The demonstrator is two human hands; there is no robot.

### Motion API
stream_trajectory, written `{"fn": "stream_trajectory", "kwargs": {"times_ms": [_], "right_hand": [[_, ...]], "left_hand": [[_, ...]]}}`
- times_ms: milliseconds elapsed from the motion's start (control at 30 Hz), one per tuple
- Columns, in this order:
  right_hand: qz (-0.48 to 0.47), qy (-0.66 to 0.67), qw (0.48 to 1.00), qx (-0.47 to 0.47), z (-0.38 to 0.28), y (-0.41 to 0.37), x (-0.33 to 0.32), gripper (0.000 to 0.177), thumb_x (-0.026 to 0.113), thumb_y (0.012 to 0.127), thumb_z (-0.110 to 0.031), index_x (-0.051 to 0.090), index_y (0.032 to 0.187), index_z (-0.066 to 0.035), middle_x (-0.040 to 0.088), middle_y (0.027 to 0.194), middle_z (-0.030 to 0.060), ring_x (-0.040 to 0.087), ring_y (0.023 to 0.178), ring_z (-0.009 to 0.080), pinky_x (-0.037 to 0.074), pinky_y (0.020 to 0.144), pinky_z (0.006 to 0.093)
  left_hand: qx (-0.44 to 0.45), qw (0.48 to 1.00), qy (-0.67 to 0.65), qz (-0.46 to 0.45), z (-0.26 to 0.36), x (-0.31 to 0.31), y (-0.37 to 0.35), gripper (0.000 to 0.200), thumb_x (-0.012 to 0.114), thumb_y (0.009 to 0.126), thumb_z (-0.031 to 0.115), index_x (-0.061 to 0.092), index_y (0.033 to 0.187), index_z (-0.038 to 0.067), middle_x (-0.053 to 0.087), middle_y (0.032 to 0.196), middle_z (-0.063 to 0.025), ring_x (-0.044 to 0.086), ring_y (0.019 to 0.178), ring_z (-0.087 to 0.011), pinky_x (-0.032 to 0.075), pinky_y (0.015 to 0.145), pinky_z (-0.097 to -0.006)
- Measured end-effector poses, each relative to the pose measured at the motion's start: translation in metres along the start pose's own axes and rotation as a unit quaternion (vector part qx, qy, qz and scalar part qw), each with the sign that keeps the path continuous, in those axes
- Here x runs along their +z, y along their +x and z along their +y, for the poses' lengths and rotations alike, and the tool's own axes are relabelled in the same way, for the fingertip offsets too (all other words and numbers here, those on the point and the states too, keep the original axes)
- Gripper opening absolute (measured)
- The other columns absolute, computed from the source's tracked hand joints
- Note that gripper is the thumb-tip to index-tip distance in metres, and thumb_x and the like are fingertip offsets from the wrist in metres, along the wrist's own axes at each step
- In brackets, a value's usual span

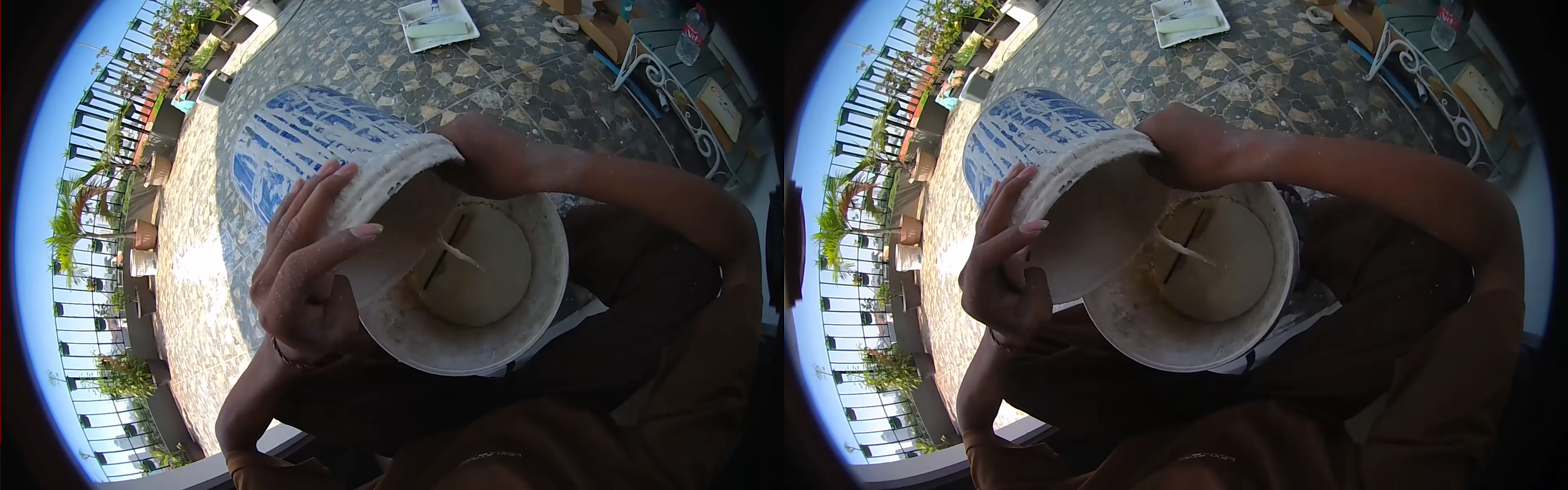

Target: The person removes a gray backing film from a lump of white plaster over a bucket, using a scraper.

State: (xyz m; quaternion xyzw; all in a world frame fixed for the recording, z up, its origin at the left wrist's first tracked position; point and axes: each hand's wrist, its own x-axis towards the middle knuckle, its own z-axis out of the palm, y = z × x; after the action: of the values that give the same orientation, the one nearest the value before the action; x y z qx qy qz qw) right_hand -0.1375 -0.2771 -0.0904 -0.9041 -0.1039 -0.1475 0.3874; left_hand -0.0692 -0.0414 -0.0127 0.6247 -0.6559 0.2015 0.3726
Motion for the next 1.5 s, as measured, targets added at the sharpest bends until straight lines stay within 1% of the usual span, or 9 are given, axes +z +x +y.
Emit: {"fn": "stream_trajectory", "kwargs": {"times_ms": [133, 167, 300, 400, 667, 700, 967, 1267, 1500], "right_hand": [[0.003, -0.002, 1.0, 0.014, 0.006, 0.0, 0.005, 0.019, 0.062, 0.082, -0.01, 0.066, 0.099, -0.001, 0.068, 0.092, 0.0224, 0.065, 0.092, 0.0412, 0.052, 0.08, 0.0463], [0.013, 0.007, 1.0, 0.011, 0.007, 0.001, 0.007, 0.019, 0.062, 0.082, -0.01, 0.066, 0.099, -0.001, 0.068, 0.092, 0.0223, 0.065, 0.091, 0.0411, 0.052, 0.08, 0.0462], [0.017, 0.034, 0.999, -0.004, 0.018, 0.005, 0.017, 0.019, 0.064, 0.082, -0.011, 0.066, 0.099, -0.001, 0.068, 0.091, 0.0224, 0.066, 0.089, 0.0408, 0.053, 0.079, 0.0458], [0.033, 0.042, 0.998, -0.045, 0.03, 0.004, 0.031, 0.02, 0.065, 0.082, -0.012, 0.065, 0.099, -0.002, 0.069, 0.091, 0.0217, 0.066, 0.087, 0.04, 0.053, 0.077, 0.0451], [-0.059, -0.042, 0.996, -0.046, 0.045, -0.003, 0.028, 0.033, 0.072, 0.082, -0.025, 0.064, 0.108, -0.004, 0.069, 0.091, 0.0192, 0.066, 0.085, 0.0398, 0.053, 0.075, 0.045], [-0.01, -0.043, 0.996, -0.072, 0.046, -0.004, 0.032, 0.035, 0.072, 0.082, -0.027, 0.065, 0.108, -0.005, 0.069, 0.09, 0.019, 0.066, 0.084, 0.0405, 0.053, 0.074, 0.0453], [-0.003, -0.053, 0.998, -0.022, 0.041, -0.015, 0.027, 0.032, 0.072, 0.081, -0.031, 0.068, 0.104, -0.008, 0.07, 0.085, 0.0181, 0.067, 0.08, 0.039, 0.054, 0.07, 0.0463], [0.004, -0.115, 0.993, -0.018, 0.028, -0.028, 0.029, 0.032, 0.073, 0.078, -0.034, 0.069, 0.102, -0.013, 0.07, 0.082, 0.0171, 0.068, 0.075, 0.0382, 0.054, 0.067, 0.0458], [0.015, -0.162, 0.986, -0.031, 0.021, -0.025, 0.016, 0.028, 0.073, 0.077, -0.026, 0.07, 0.102, -0.013, 0.069, 0.078, 0.0155, 0.068, 0.07, 0.0362, 0.054, 0.063, 0.0421]], "left_hand": [[0.003, 1.0, -0.01, -0.026, -0.008, -0.005, 0.003, 0.027, 0.064, 0.072, -0.01, 0.065, 0.097, 0.001, 0.066, 0.114, -0.0324, 0.064, 0.114, -0.0437, 0.046, 0.1, -0.0526], [0.006, 0.999, -0.006, -0.035, -0.009, -0.007, 0.002, 0.026, 0.071, 0.073, -0.003, 0.065, 0.098, 0.001, 0.065, 0.115, -0.0323, 0.063, 0.116, -0.0433, 0.046, 0.1, -0.0533], [-0.005, 0.998, 0.02, -0.056, 0.007, -0.005, 0.009, 0.027, 0.073, 0.073, 0.002, 0.067, 0.1, 0.005, 0.066, 0.117, -0.03, 0.062, 0.118, -0.0421, 0.046, 0.101, -0.0519], [0.023, 0.988, 0.081, -0.129, 0.019, 0.0, 0.009, 0.023, 0.067, 0.08, 0.003, 0.071, 0.101, 0.013, 0.067, 0.118, -0.0247, 0.064, 0.116, -0.039, 0.048, 0.1, -0.0486], [0.098, 0.967, 0.109, -0.21, 0.023, 0.015, 0.008, 0.024, 0.065, 0.078, 0.01, 0.068, 0.102, 0.011, 0.063, 0.124, -0.0265, 0.062, 0.118, -0.0379, 0.05, 0.1, -0.0501], [0.123, 0.959, 0.118, -0.226, 0.02, 0.016, 0.012, 0.022, 0.065, 0.08, 0.011, 0.067, 0.101, 0.01, 0.062, 0.123, -0.0277, 0.062, 0.118, -0.0379, 0.05, 0.099, -0.0496], [0.141, 0.953, 0.149, -0.224, 0.044, 0.025, 0.006, 0.005, 0.061, 0.092, 0.012, 0.064, 0.096, 0.011, 0.068, 0.114, -0.0244, 0.065, 0.115, -0.0334, 0.048, 0.102, -0.0453], [0.134, 0.947, 0.149, -0.253, 0.057, 0.019, -0.001, 0.007, 0.061, 0.093, 0.015, 0.066, 0.098, 0.015, 0.069, 0.115, -0.0219, 0.065, 0.116, -0.0322, 0.045, 0.106, -0.0426], [0.152, 0.946, 0.138, -0.252, 0.052, 0.023, 0.013, 0.009, 0.062, 0.092, 0.015, 0.064, 0.101, 0.014, 0.069, 0.115, -0.0225, 0.064, 0.118, -0.0326, 0.042, 0.108, -0.0434]]}}
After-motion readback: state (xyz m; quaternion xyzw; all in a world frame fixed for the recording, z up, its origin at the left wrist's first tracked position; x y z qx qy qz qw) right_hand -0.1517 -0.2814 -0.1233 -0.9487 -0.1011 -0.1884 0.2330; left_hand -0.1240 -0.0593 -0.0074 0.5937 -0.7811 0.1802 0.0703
